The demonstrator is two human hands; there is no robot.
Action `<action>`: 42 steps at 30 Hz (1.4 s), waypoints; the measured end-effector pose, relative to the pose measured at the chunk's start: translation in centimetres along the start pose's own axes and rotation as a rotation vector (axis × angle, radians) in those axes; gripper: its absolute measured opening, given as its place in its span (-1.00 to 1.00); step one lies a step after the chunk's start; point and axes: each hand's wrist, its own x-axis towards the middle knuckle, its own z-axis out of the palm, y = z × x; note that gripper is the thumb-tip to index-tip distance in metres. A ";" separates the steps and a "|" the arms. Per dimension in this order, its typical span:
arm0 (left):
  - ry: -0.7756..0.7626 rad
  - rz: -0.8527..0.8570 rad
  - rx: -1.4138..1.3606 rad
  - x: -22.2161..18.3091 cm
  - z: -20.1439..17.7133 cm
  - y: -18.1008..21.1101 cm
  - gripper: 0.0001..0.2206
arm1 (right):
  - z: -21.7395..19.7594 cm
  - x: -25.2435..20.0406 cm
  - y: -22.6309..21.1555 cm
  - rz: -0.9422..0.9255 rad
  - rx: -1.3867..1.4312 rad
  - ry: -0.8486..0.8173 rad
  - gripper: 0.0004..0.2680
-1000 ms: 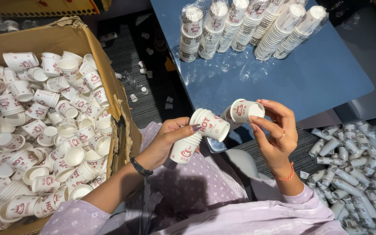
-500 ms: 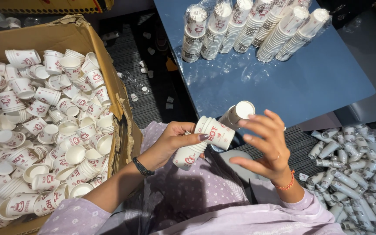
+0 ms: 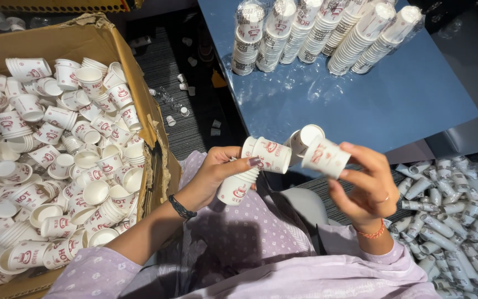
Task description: The recorder is seen picking up small paper cups from a cardboard box, stacking them, and placing them into clear plastic packaging sleeves.
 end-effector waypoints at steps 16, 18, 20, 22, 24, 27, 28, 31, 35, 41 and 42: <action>-0.073 -0.049 0.063 0.2 -0.1 -0.4 -0.73 | 1.5 1.1 0.3 0.075 -0.178 -0.077 -0.65; -0.077 -0.059 0.076 0.3 -0.2 -0.7 -0.73 | 1.7 0.2 0.6 0.058 -0.140 -0.057 -0.65; -0.080 -0.067 0.091 0.4 -0.3 -1.2 -0.74 | 1.8 -0.3 0.3 0.038 -0.100 -0.035 -0.65; -0.087 -0.043 0.104 0.6 -0.7 -1.7 -0.73 | 1.9 -0.4 -0.5 0.101 -0.046 0.086 -0.70; -0.092 -0.043 0.114 0.5 -0.8 -1.6 -0.73 | 1.1 -0.7 -0.9 0.001 -0.079 0.035 -0.69; -0.118 -0.062 0.138 0.5 -0.8 -1.8 -0.72 | 1.3 0.6 -2.3 -0.091 0.005 -0.115 -0.59; -0.132 -0.076 0.157 0.5 -0.8 -1.9 -0.72 | 1.8 1.4 -2.9 -0.088 0.128 -0.211 -0.52; -0.164 -0.056 0.229 0.4 -0.6 -2.1 -0.72 | 2.7 -0.5 -1.9 -0.006 0.206 -0.250 -0.60; -0.119 -0.034 0.201 0.4 -0.3 -1.3 -0.74 | 1.3 0.1 -1.9 0.048 0.192 -0.182 -0.60; 0.119 -0.169 0.194 0.7 -0.1 -0.4 -0.71 | 0.4 1.0 -1.5 0.069 -0.239 -0.037 -0.59; 0.165 -0.218 0.225 0.8 -0.1 -0.5 -0.71 | 0.4 0.6 -1.1 0.074 -0.215 -0.005 -0.59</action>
